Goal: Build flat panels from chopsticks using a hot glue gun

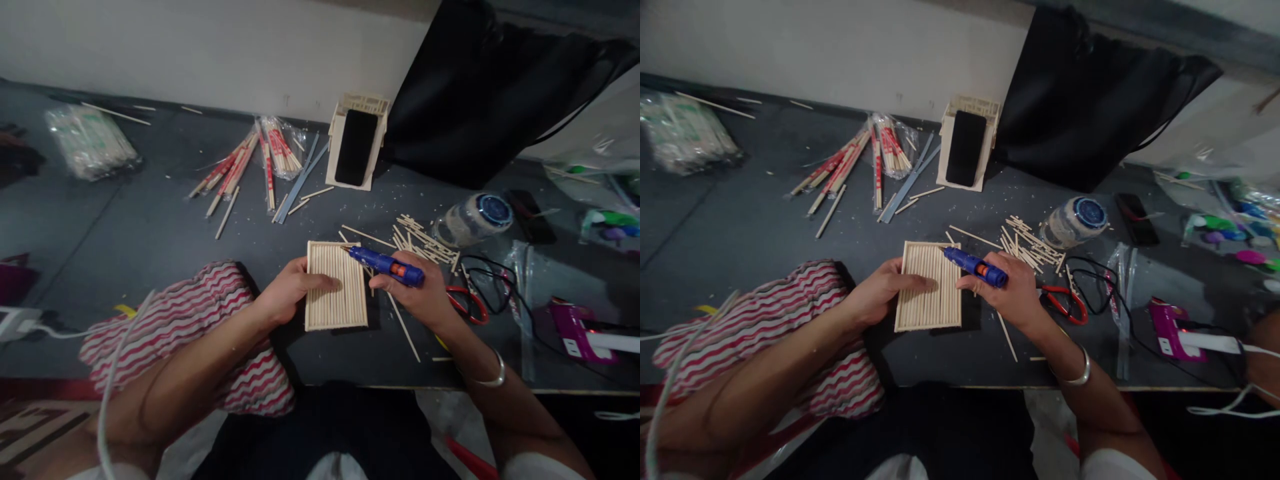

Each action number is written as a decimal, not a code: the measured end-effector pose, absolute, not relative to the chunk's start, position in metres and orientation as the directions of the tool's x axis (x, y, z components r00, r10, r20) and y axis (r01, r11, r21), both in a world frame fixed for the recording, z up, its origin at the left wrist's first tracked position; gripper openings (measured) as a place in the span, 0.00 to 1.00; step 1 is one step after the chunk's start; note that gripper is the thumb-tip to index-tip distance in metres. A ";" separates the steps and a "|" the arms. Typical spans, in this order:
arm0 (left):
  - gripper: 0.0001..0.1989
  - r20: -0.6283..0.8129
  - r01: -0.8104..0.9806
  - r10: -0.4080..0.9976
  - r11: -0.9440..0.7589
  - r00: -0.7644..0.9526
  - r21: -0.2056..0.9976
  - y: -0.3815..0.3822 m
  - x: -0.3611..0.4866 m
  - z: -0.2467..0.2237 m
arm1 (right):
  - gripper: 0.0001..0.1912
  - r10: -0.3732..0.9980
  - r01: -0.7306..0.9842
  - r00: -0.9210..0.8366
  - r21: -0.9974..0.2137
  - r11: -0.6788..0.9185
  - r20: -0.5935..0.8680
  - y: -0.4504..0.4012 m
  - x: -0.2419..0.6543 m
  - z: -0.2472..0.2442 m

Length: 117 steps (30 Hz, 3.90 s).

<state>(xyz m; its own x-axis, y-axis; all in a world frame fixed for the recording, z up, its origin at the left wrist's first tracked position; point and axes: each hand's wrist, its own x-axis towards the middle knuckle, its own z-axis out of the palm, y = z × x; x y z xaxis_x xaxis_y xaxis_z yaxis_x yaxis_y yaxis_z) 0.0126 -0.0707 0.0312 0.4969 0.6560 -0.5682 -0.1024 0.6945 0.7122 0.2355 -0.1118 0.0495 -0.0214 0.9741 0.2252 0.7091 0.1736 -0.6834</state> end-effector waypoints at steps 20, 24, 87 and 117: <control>0.13 -0.578 -0.113 0.653 0.704 0.489 0.701 -0.071 0.013 0.031 | 0.34 0.954 0.802 -0.025 -0.564 0.197 0.299 -0.111 0.234 0.047; 0.13 -0.571 -0.114 0.662 0.696 0.486 0.709 -0.071 0.013 0.031 | 0.34 0.953 0.805 -0.025 -0.559 0.199 0.303 -0.111 0.236 0.046; 0.15 -0.634 -0.086 0.653 0.721 0.413 0.687 -0.066 0.015 0.031 | 0.22 0.968 0.832 -0.120 -0.510 0.220 0.222 -0.109 0.242 0.040; 0.16 -0.630 -0.085 0.640 0.728 0.440 0.681 -0.068 0.014 0.030 | 0.27 0.965 0.899 -0.053 -0.408 0.158 0.256 -0.114 0.238 0.041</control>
